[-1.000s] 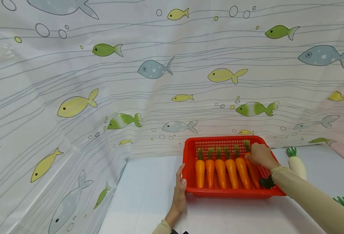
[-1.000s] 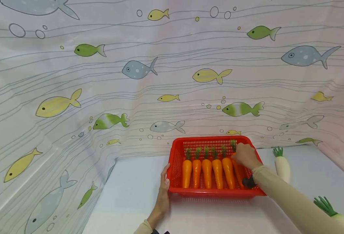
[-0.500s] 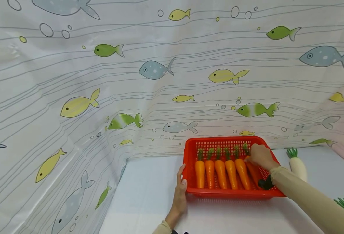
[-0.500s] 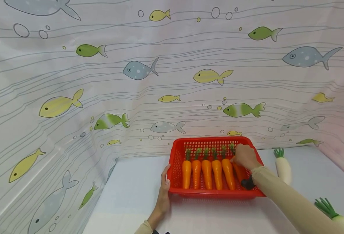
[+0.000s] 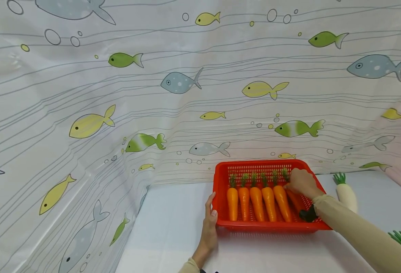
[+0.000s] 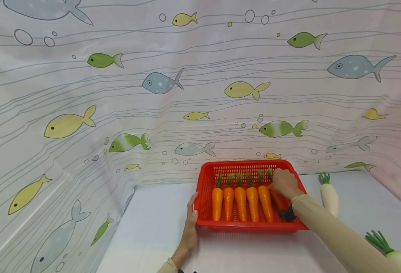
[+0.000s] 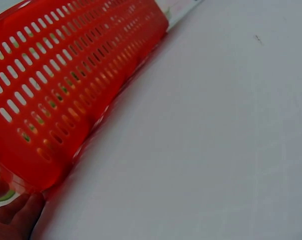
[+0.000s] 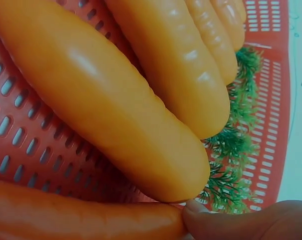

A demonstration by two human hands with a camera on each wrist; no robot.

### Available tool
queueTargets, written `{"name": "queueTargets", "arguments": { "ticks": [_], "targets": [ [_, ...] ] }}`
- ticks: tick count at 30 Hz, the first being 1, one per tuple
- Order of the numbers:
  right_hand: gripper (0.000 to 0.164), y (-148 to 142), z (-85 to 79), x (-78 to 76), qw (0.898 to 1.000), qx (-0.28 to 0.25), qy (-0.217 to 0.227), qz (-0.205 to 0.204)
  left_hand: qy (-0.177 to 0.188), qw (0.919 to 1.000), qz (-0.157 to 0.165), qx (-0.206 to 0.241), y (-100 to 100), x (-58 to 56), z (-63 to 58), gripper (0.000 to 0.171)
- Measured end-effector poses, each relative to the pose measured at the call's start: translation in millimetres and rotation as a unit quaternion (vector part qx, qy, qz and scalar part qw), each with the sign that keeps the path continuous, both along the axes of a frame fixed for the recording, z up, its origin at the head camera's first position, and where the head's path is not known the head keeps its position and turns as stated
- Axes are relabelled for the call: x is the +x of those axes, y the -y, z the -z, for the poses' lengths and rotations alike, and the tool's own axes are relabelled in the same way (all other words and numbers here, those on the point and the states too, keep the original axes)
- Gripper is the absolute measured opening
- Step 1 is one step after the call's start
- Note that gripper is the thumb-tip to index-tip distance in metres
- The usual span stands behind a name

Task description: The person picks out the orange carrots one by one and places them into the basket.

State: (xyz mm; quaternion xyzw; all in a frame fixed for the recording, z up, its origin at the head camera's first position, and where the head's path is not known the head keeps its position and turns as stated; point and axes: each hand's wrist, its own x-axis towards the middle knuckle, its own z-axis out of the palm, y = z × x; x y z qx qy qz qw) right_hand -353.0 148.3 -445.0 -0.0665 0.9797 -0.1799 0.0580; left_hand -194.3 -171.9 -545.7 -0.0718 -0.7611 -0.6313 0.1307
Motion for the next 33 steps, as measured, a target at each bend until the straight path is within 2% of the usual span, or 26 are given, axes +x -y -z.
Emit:
{"name": "queueTargets", "arguments": {
  "ticks": [8,12,21,33],
  "targets": [
    [0.031,0.5,5.8,-3.4,1.0,-0.003,0.0,0.0,-0.003,1.0,-0.002,0.001,-0.5,0.0,0.3,0.061],
    [0.035,0.8,7.0,-4.6,1.0,-0.003,0.004,0.009,-0.001,1.0,0.0,0.003,-0.8,0.1,0.2,0.061],
    [0.036,-1.7,8.4,-6.7,0.999,-0.016,-0.037,0.006,-0.007,1.0,-0.003,0.0,-0.4,-1.6,2.9,0.061],
    [0.038,-2.7,8.5,-5.1,0.999,-0.039,-0.036,0.004,-0.007,0.9999,-0.003,-0.009,-0.1,-2.1,2.7,0.06]
  ]
}}
